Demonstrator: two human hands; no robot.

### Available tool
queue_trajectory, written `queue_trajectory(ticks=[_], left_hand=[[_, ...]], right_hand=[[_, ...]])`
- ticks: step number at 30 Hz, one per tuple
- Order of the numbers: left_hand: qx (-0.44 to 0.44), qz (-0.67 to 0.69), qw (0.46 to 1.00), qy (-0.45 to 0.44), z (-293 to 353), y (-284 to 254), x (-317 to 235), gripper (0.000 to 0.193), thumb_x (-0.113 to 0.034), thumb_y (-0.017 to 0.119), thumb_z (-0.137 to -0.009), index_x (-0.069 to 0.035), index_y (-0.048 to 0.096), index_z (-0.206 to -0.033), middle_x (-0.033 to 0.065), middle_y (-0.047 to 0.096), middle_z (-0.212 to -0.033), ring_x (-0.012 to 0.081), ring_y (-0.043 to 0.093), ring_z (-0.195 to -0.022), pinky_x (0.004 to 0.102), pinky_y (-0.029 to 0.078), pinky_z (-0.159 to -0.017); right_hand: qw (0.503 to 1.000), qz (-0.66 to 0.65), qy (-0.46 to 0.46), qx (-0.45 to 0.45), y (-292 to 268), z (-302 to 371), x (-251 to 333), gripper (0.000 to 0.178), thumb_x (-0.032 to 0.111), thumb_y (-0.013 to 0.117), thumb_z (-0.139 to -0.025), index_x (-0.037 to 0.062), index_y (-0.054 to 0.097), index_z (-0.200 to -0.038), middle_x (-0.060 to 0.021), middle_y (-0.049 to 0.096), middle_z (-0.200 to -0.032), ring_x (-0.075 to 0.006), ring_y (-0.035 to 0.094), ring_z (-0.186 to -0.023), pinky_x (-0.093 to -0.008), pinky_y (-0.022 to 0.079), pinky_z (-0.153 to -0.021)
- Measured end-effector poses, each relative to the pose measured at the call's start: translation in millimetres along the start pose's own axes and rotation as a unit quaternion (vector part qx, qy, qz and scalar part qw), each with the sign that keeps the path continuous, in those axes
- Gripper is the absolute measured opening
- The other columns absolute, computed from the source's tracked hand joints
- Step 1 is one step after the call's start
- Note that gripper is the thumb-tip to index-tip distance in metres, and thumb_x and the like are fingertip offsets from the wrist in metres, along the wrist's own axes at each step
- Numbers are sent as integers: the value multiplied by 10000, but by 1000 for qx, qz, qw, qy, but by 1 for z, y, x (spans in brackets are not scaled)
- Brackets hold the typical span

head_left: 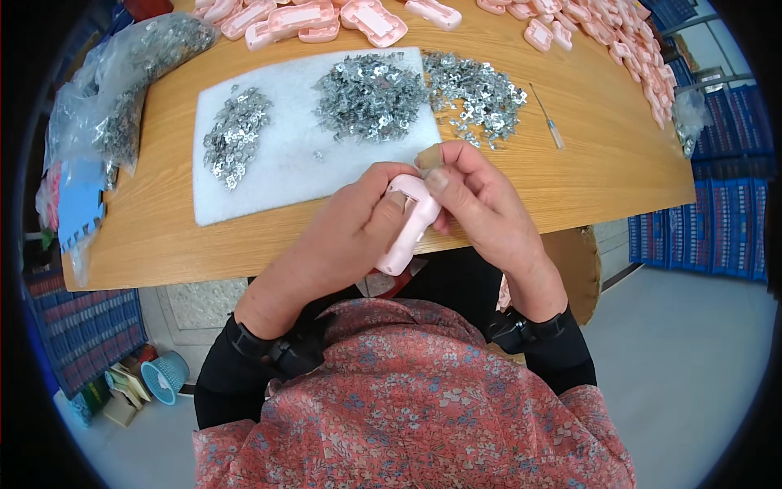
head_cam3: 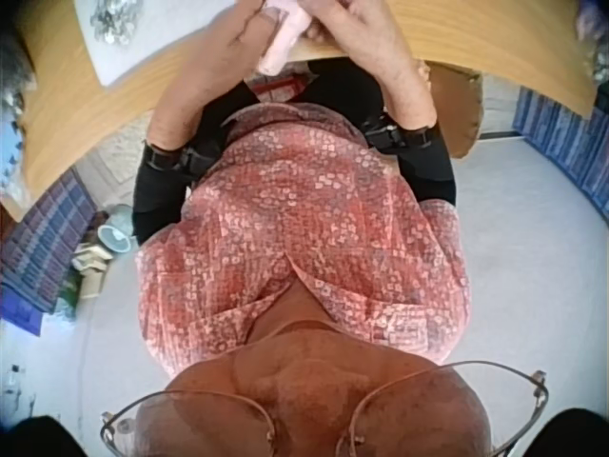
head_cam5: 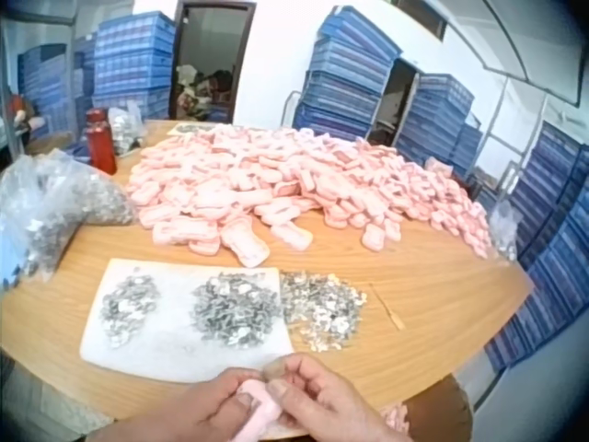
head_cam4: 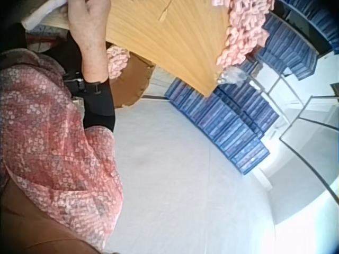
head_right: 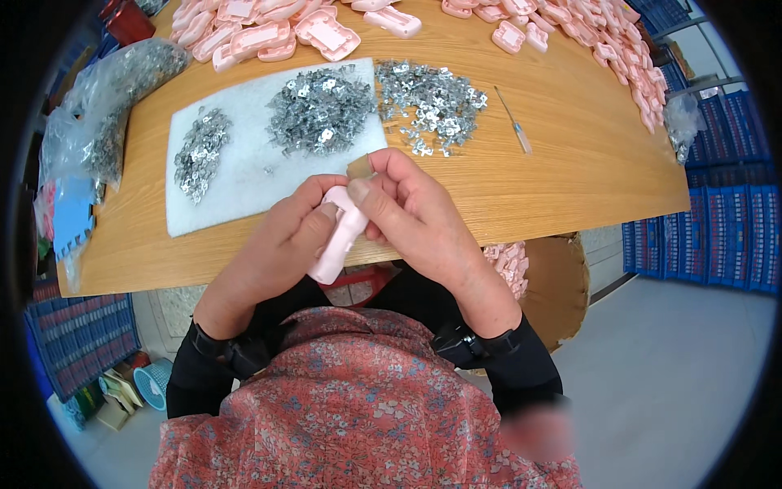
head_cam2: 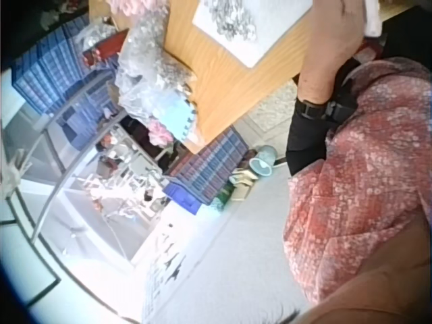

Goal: The person sits at a wooden table and repeatedly assembles small pink plastic housings. They pick up individual metal components from a white foam sheet and insert them into the plastic parts by hand. The person handles the items one at a time, placing the assembled units into a pile on the table.

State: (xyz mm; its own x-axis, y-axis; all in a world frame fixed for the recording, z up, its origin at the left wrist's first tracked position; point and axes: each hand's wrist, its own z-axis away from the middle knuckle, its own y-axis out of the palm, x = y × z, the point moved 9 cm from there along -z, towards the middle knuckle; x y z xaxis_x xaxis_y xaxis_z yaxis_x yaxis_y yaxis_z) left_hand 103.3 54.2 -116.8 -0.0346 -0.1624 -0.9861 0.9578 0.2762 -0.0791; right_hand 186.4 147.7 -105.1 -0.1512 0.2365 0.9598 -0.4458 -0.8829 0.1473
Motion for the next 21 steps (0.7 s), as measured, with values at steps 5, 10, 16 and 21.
queue_trajectory(ticks=[5, 10, 16, 21], left_hand=[[93, 461, 871, -142, 7, 11, 16, 365, -278, 405, -1046, -34, 503, -1299, -12, 481, -823, 88, 429, -618, 233, 372, -536], [117, 536, 824, -141, 13, 13, 18, 422, -324, 341, -1056, -37, 481, -1332, -24, 387, -805, 73, 359, -622, 211, 312, -516], [148, 580, 788, -142, 17, 22, 16, 382, -321, 346, -1054, -60, 498, -1288, -20, 392, -808, 61, 350, -605, 196, 285, -487], [174, 539, 813, -137, 17, 24, 16, 310, -313, 378, -1053, -78, 515, -1201, -17, 401, -794, 42, 337, -580, 191, 267, -463]], right_hand=[[997, 16, -71, -19, -3, 4, 8, 269, 130, 604, -996, 18, 538, -1231, 20, 569, -885, -42, 524, -741, -197, 436, -672], [987, 83, -137, -22, 5, 2, 9, 275, 79, 673, -940, 0, 580, -1186, 56, 516, -806, -13, 470, -693, -185, 411, -631], [979, 139, -148, -35, 8, 1, 17, 220, 102, 732, -891, -4, 650, -1065, 69, 458, -694, -19, 417, -642, -200, 375, -579], [985, 147, -94, -18, 5, -5, 13, 163, 130, 743, -888, -3, 690, -965, 78, 454, -655, -17, 413, -631, -200, 357, -569]])
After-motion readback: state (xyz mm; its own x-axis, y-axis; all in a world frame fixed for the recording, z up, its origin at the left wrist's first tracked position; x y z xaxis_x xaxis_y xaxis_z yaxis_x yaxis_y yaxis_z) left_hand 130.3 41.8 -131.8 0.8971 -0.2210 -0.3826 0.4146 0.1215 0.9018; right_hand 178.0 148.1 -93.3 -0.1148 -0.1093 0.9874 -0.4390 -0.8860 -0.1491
